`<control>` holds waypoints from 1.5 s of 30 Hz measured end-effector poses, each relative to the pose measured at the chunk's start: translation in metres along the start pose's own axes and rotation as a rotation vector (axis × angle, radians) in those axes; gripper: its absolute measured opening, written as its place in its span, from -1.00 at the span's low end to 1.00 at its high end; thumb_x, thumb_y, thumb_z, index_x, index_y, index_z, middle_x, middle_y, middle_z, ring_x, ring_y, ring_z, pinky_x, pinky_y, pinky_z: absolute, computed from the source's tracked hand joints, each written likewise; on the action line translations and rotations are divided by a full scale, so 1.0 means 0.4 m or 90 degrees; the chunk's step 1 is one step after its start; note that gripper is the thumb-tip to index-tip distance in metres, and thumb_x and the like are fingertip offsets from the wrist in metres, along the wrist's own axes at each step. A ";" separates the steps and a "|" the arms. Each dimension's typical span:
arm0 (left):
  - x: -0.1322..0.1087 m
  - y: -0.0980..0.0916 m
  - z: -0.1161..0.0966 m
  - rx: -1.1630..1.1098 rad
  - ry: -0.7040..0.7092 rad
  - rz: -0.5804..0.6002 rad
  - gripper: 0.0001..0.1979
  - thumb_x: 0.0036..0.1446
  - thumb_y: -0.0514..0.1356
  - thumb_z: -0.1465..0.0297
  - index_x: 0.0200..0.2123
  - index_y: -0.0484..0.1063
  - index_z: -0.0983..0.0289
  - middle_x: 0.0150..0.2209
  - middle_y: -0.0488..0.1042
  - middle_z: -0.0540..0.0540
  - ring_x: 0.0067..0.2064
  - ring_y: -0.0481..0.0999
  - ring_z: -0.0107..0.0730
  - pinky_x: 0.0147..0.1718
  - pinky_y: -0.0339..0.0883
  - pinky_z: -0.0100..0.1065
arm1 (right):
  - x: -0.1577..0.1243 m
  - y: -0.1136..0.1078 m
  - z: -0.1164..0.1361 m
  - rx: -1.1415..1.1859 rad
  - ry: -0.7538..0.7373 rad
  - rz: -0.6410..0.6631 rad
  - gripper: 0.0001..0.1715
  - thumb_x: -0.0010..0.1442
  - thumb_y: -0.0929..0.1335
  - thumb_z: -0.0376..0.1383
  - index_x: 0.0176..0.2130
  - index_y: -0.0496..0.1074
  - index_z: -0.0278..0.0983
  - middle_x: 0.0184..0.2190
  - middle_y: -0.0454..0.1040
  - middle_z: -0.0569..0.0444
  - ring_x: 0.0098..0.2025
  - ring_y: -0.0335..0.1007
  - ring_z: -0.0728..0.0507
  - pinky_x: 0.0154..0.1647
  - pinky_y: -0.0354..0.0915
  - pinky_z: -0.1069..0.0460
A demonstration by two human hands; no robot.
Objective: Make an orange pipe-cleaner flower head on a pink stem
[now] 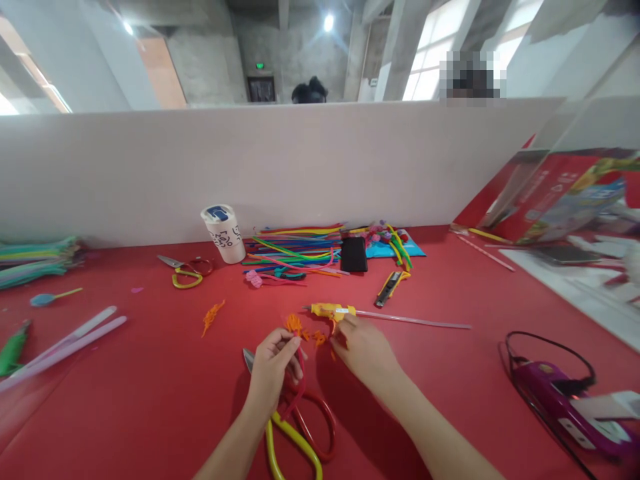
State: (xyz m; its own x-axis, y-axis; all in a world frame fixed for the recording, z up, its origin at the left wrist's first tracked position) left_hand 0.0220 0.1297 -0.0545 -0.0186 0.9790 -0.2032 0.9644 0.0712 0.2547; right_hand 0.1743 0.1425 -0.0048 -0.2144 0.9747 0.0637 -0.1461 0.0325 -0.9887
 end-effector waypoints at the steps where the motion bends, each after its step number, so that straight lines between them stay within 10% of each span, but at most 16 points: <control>1: 0.000 0.002 0.003 0.002 0.001 0.004 -0.74 -0.07 0.27 0.25 -0.54 0.29 0.28 -0.68 0.42 -0.09 -0.78 0.28 -0.60 -0.83 0.12 -0.58 | -0.006 0.006 0.022 -0.005 -0.023 0.012 -0.88 0.14 0.30 -0.34 -0.34 0.45 -0.31 -0.30 0.49 -0.04 -0.24 0.39 -0.14 -0.29 0.16 0.04; 10: -0.008 0.016 0.009 0.015 -0.010 0.027 -0.74 -0.05 0.26 0.24 -0.54 0.29 0.28 -0.68 0.42 -0.08 -0.78 0.27 -0.62 -0.84 0.13 -0.60 | -0.015 0.077 0.088 -0.067 -0.048 0.067 -0.79 0.23 0.31 -0.27 -0.19 0.40 -0.36 -0.21 0.45 0.01 -0.19 0.40 -0.10 -0.14 0.33 -0.10; 45: -0.009 0.008 0.000 -0.006 -0.025 0.013 -0.74 -0.06 0.26 0.23 -0.51 0.28 0.27 -0.66 0.46 -0.05 -0.77 0.29 -0.62 -0.82 0.12 -0.60 | 0.012 -0.015 0.003 0.028 -0.094 -0.124 -0.80 0.17 0.23 -0.47 -0.33 0.42 -0.31 -0.34 0.42 -0.02 -0.25 0.30 -0.14 -0.19 0.17 0.00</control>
State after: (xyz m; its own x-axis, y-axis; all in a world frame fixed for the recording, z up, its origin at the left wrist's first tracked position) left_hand 0.0250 0.1266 -0.0529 0.0111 0.9720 -0.2347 0.9618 0.0539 0.2686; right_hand 0.1729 0.1467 0.0015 -0.3164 0.9077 0.2756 -0.2394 0.2047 -0.9491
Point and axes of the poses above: each hand's wrist, its own x-axis towards the middle knuckle, its own y-axis out of the palm, z = x × y, the point moved 10 cm from there along x, towards the middle knuckle
